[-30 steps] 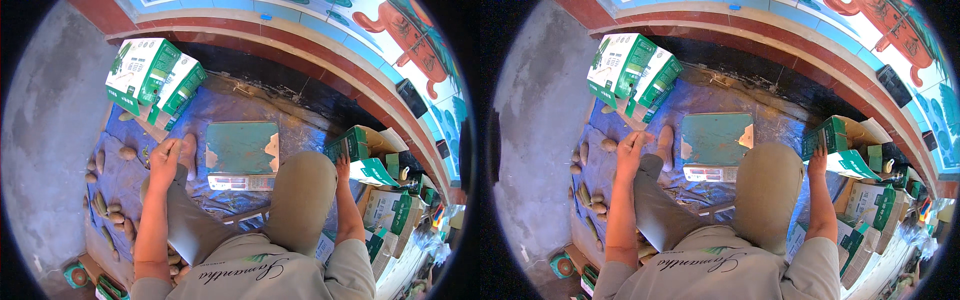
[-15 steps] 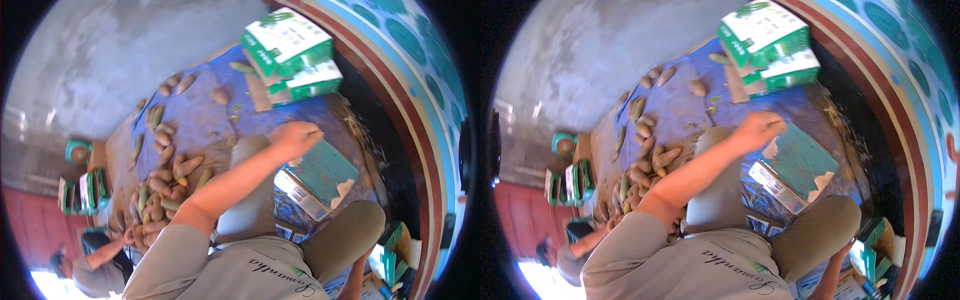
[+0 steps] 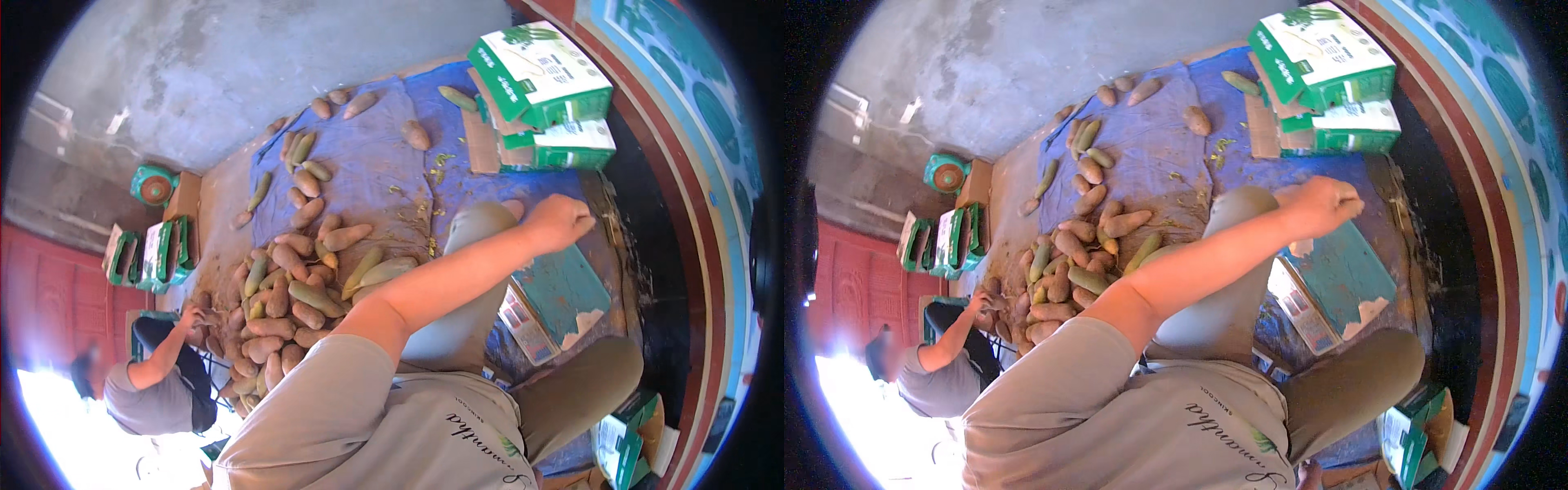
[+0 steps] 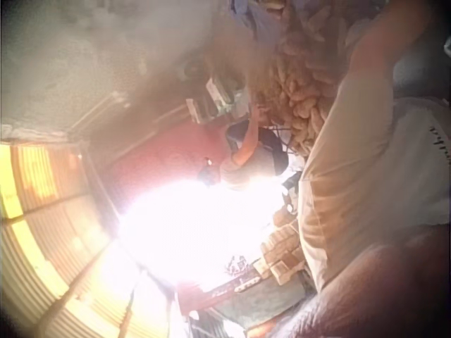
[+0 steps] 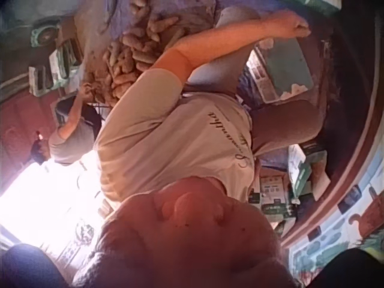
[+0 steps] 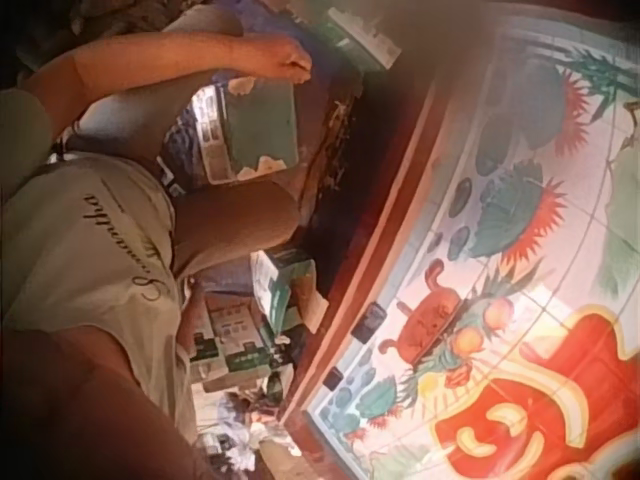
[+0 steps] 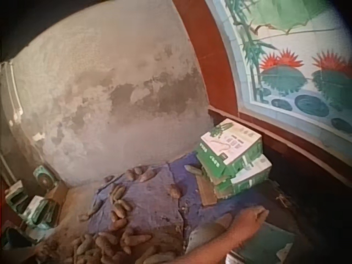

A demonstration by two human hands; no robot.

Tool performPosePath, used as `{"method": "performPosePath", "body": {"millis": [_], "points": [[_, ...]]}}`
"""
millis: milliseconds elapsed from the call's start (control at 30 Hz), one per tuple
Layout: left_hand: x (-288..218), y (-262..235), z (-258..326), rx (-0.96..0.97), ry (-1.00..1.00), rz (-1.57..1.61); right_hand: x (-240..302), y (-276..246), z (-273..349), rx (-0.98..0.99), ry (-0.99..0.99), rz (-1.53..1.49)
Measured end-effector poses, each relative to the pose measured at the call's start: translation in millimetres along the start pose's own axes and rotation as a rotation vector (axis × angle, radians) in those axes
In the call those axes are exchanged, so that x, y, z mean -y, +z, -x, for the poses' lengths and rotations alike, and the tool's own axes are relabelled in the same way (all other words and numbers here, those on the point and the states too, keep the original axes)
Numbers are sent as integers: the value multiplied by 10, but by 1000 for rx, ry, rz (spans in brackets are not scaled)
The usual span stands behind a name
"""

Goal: Packing produce into cardboard boxes and weighing them on a scale.

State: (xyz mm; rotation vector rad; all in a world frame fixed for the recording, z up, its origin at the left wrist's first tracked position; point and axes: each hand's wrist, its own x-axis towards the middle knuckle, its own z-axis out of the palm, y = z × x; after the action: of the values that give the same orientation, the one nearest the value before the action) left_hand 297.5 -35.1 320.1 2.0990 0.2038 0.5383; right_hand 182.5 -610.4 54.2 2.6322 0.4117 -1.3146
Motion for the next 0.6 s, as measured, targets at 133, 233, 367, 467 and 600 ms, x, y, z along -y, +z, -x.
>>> {"method": "performPosePath", "body": {"millis": [133,233,367,467,600], "points": [[24,118,4,30,-52,29,-372,639,777,123,108,-73],[47,93,5,98,-42,66,-149,290,1005,-24,269,-154],[194,2,11,195,-44,120,-56,-64,1286,-438,299,-204],[87,3,7,214,-108,147,-52,-169,1470,-664,356,-144],[75,-88,11,240,-130,121,-153,-387,1739,-937,451,-44]]}}
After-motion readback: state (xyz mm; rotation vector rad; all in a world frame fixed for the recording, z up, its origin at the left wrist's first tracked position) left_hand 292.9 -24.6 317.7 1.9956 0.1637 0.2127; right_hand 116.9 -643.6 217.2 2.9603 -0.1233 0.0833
